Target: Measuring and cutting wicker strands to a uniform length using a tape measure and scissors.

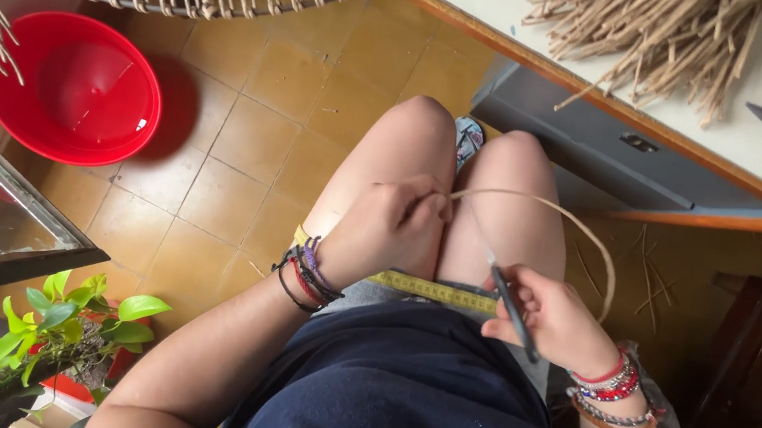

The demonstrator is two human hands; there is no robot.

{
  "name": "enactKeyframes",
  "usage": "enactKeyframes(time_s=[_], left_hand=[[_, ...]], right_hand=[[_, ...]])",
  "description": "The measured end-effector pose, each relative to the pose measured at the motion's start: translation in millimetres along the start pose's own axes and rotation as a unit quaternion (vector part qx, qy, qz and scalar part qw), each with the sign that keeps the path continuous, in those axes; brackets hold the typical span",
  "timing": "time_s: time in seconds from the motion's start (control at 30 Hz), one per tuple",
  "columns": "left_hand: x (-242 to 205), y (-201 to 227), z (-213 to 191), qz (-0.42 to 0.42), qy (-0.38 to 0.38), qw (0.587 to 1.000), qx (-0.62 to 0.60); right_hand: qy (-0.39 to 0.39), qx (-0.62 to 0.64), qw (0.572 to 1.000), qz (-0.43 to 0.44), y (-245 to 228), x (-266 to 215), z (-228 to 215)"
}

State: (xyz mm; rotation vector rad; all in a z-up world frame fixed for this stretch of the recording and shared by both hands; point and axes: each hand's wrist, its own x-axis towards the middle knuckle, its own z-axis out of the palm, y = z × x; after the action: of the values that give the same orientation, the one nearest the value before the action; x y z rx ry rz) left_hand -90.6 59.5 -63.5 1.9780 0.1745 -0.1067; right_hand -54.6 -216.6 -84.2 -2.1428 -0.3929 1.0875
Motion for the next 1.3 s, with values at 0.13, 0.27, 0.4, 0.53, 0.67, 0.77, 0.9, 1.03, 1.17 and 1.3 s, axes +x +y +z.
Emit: enactKeyframes(time_s=[0.13,0.27,0.4,0.53,0.67,0.77,0.9,1.03,1.17,1.3], left_hand=[[-8,25,10,-0.021,-0.097,0.993,-0.067],[-13,49,7,-0.033,-0.167,0.974,-0.15],[-17,49,6,-0.011,-0.178,0.972,-0.155],[-19,41,-1,0.143,-0.2,0.935,-0.257],[-30,24,21,0.188,-0.251,0.82,-0.478],[-29,35,16,0.184,-0.197,0.833,-0.483],[-13,4,-1,0.159,-0.134,0.866,-0.454],[-4,-28,-8,0.167,-0.09,0.864,-0.465],[-5,-12,-20,0.164,-0.121,0.875,-0.439],[-7,10,-23,0.192,-0.176,0.891,-0.371]], right_hand=[[-0.04,0.236,0.966,-0.097,1,-11,10],[-0.007,0.22,0.962,-0.165,-22,-18,7],[0.04,0.165,0.973,-0.158,-45,-27,5],[0.028,0.203,0.961,-0.186,-43,-28,10],[-0.013,0.321,0.923,-0.212,-51,-35,17],[0.03,0.357,0.913,-0.193,-34,-26,26],[0.1,0.133,0.976,-0.137,-40,-27,21],[0.034,-0.226,0.97,-0.088,-35,-16,23],[0.09,-0.311,0.911,-0.256,12,-8,40],[0.276,-0.282,0.853,-0.341,-76,-45,4]])
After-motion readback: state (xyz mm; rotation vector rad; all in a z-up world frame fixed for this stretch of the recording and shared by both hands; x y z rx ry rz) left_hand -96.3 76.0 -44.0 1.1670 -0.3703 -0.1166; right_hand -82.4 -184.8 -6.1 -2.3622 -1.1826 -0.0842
